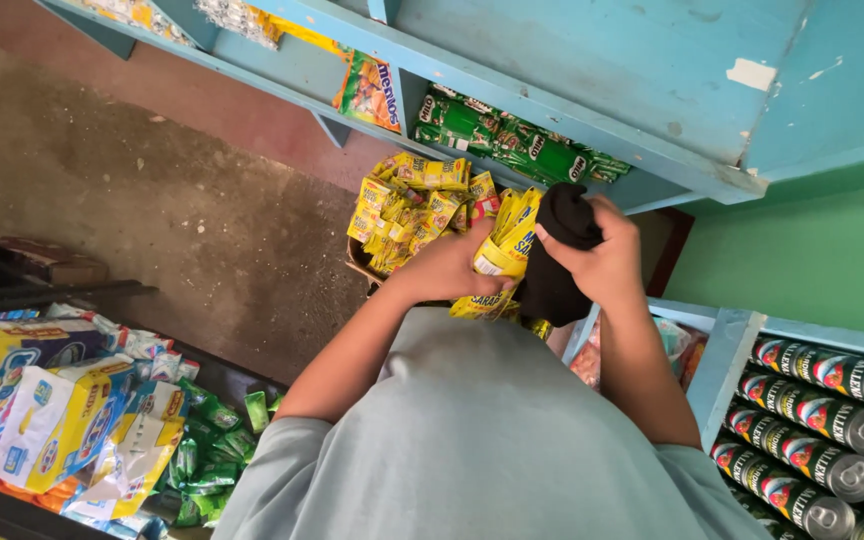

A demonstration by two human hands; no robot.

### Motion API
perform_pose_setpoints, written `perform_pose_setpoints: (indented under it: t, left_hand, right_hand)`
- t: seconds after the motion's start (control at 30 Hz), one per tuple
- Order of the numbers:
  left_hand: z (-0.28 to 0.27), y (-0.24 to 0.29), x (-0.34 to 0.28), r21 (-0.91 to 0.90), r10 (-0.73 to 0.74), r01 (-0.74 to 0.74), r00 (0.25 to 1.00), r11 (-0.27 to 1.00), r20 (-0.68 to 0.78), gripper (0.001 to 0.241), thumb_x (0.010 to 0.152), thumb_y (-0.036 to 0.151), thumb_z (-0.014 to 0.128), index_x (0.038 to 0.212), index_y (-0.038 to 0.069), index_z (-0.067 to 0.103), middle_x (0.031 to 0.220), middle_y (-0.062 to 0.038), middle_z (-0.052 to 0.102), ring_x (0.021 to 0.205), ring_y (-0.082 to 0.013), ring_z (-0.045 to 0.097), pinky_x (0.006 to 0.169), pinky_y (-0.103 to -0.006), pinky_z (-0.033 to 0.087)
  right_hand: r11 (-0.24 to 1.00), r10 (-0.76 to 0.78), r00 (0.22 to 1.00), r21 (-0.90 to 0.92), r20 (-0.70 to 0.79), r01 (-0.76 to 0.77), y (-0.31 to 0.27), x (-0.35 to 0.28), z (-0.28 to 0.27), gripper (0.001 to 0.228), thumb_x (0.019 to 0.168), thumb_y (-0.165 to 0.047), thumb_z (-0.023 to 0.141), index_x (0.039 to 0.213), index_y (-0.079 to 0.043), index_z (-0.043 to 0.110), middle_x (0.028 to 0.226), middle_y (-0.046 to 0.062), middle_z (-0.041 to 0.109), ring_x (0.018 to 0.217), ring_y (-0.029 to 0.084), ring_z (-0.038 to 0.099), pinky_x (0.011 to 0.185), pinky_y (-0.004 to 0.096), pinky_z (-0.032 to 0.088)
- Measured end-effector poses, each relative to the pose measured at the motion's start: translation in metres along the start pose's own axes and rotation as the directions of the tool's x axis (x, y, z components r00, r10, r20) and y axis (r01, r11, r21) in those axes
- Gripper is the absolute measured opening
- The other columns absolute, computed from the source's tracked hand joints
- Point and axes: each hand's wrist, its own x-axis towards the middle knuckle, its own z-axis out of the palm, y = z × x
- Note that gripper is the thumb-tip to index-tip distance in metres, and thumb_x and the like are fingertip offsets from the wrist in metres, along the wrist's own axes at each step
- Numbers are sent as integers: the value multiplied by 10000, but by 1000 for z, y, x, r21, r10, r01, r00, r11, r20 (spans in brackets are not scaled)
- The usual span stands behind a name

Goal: Organizing and stocking small seasoning packets onto shelves in a grocery store.

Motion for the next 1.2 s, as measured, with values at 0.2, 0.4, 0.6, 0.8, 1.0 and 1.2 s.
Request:
perform_pose_setpoints:
  t: [0.2, 0.4, 0.6, 0.8, 1.0, 1.2]
  left_hand:
    - [7, -19, 0, -53, 59, -57, 998, 997, 29, 752, 807, 365, 787, 1392, 79, 409, 1139, -348, 670, 1108, -551, 627, 927, -599, 506]
    - [31, -42, 9, -439, 241, -260, 965, 860, -101, 530, 951, 121, 680, 1409, 42, 425, 1328, -310, 600, 1282, -455, 534, 1106, -574, 388]
    - [40, -21, 21, -501, -75, -57, 968, 864, -239, 896, 1035, 591, 435, 1551, -92, 169, 1481, -389, 354, 1428, -448, 366, 1184, -593, 279]
    - [8, 7, 16, -562, -289, -26, 839, 826, -462, 969, 1015, 662, 370, 1531, -131, 162, 1512, -398, 300, 1457, -444, 312, 1200, -605, 226]
    - [20, -71, 34, -577, -81, -338, 811, 744, -580, 592, 1090, 438, 442, 1454, -23, 367, 1065, -216, 635, 998, -350, 680, 930, -541, 546]
    - [42, -60, 32, -446, 75, -441, 771, 779, -632, 529, 1077, 309, 539, 1424, -71, 418, 1324, -328, 558, 1311, -439, 487, 1124, -616, 347]
  right_hand:
    - [996, 81, 996, 24, 28, -82, -13, -1, -4, 327, 751, -176, 954, 872, -91, 662, 768, 82, 617, 754, 160, 591, 670, 296, 426]
    - [996, 89, 996, 19, -31, -88, -11, 8, 2, 644, 852, -313, 908, 1307, -57, 532, 1171, 254, 674, 1145, 445, 644, 945, 535, 488]
    - [914, -238, 964, -310, 117, 263, -8, 0, 17, 423, 990, -415, 727, 1213, -61, 660, 1125, 187, 526, 1047, 462, 588, 903, 495, 498]
    - [872, -132, 921, -399, 366, 284, -26, -36, 36, 397, 859, -586, 751, 1133, -299, 741, 1248, 114, 597, 785, 461, 730, 669, 522, 627]
    - [940, -175, 861, -179, 477, 290, -20, -37, 16, 317, 833, -464, 800, 1088, -276, 793, 1141, 164, 668, 871, 497, 713, 741, 530, 605]
    - [925, -269, 921, -191, 283, 329, -8, -22, 27, 443, 851, -445, 818, 1261, -285, 766, 1134, 96, 641, 936, 342, 715, 812, 399, 575]
